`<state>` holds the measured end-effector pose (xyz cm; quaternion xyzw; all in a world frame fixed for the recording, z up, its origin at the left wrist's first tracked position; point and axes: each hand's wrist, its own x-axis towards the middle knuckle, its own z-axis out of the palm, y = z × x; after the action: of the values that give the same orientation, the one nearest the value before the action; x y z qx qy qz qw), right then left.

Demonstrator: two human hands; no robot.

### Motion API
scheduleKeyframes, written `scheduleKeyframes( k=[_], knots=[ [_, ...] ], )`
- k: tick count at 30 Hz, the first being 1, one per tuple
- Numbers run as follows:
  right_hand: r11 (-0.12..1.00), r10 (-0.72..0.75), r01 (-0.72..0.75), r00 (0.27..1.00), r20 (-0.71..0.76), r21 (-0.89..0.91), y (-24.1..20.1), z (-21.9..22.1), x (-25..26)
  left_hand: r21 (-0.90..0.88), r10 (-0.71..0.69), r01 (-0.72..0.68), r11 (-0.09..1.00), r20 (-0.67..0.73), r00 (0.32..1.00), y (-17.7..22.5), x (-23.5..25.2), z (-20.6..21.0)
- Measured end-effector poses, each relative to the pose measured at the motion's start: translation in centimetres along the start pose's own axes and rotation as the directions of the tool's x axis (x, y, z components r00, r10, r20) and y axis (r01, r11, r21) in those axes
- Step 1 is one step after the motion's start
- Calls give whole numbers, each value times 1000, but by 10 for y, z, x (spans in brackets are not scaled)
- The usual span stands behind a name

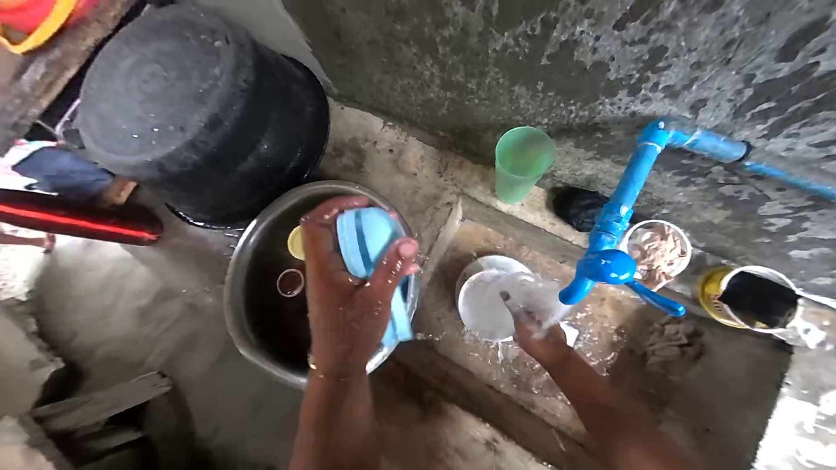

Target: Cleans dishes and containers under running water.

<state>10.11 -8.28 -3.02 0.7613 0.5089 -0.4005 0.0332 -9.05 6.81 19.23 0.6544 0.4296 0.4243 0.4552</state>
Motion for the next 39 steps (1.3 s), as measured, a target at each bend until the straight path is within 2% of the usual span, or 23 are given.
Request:
scheduleKeyframes(
  k=[1, 3, 5, 8, 11, 12, 14, 16, 17, 20, 22, 24, 26, 28, 30, 31, 32, 33, 34, 35, 37, 38, 39],
  knots=[
    [1000, 30, -30, 999, 24, -1, -4, -4, -5, 180, 20, -22, 983, 12, 1000, 4, 9, -12],
    [997, 28, -30, 999, -24, -75, -1, -2, -10, 512, -58, 38, 858, 24, 998, -2, 23, -29],
    [989, 101, -80, 980, 172, -124, 0, -13, -15, 710, -178, 114, 695, 16, 984, -23, 34, -38],
    [998, 67, -66, 978, 199, -10, -6, -36, -34, 816, -278, 195, 543, -44, 960, -60, 44, -45],
    [926, 5, -74, 983, 184, 371, -13, -51, -46, 787, -339, 312, 533, -139, 930, -69, 53, -38],
    [823, -3, -86, 988, 156, 562, -14, -49, -47, 770, -368, 359, 528, -173, 913, -69, 56, -34],
    [379, -40, -120, 988, 146, 918, -20, -45, -42, 750, -399, 421, 511, -226, 888, -69, 63, -24],
    [-50, -144, -134, 982, 125, 990, -23, -43, -30, 744, -413, 436, 506, -235, 880, -71, 67, -18],
    [-195, -181, -141, 978, 106, 971, -25, -44, -23, 751, -420, 434, 498, -229, 878, -73, 66, -17],
    [-489, -226, -214, 968, 114, 846, -34, -53, -14, 792, -360, 339, 508, -162, 919, -72, 49, -12],
    [-585, -251, -249, 961, 119, 772, -35, -54, -23, 766, -225, 194, 613, -67, 972, -63, 22, 3],
    [-539, -169, -208, 976, 137, 816, -40, -55, -45, 659, -143, 32, 751, 115, 983, -57, -18, 33],
    [-325, 55, -75, 994, 98, 943, -50, -51, -72, 522, -156, -42, 852, 329, 931, -67, -55, 72],
    [101, 289, 131, 945, -156, 986, -56, -35, -93, 381, -241, 52, 923, 469, 850, -78, -75, 106],
    [555, 270, 278, 832, -486, 784, -50, -11, -104, 223, -346, 272, 936, 452, 822, -89, -80, 132],
    [678, 222, 323, 766, -603, 661, -47, 0, -104, 133, -412, 391, 911, 374, 831, -93, -79, 143],
    [722, 197, 355, 716, -669, 593, -44, 9, -103, -6, -468, 490, 872, 285, 837, -96, -78, 154],
    [703, 191, 403, 686, -702, 585, -41, 16, -100, -170, -524, 564, 808, 230, 820, -100, -76, 162],
    [621, 192, 469, 686, -702, 628, -38, 22, -98, -309, -576, 609, 731, 202, 792, -101, -75, 168],
    [477, 213, 515, 719, -661, 713, -36, 26, -96, -385, -598, 626, 678, 206, 775, -103, -74, 171],
    [217, 345, 461, 789, -509, 861, -30, 27, -82, -393, -546, 600, 697, 251, 799, -107, -76, 169],
    [194, 427, 395, 790, -440, 898, -26, 27, -70, -341, -486, 574, 744, 313, 816, -106, -78, 166],
    [249, 466, 320, 787, -403, 914, -21, 29, -57, -258, -430, 554, 792, 409, 805, -101, -79, 162]
  ],
)
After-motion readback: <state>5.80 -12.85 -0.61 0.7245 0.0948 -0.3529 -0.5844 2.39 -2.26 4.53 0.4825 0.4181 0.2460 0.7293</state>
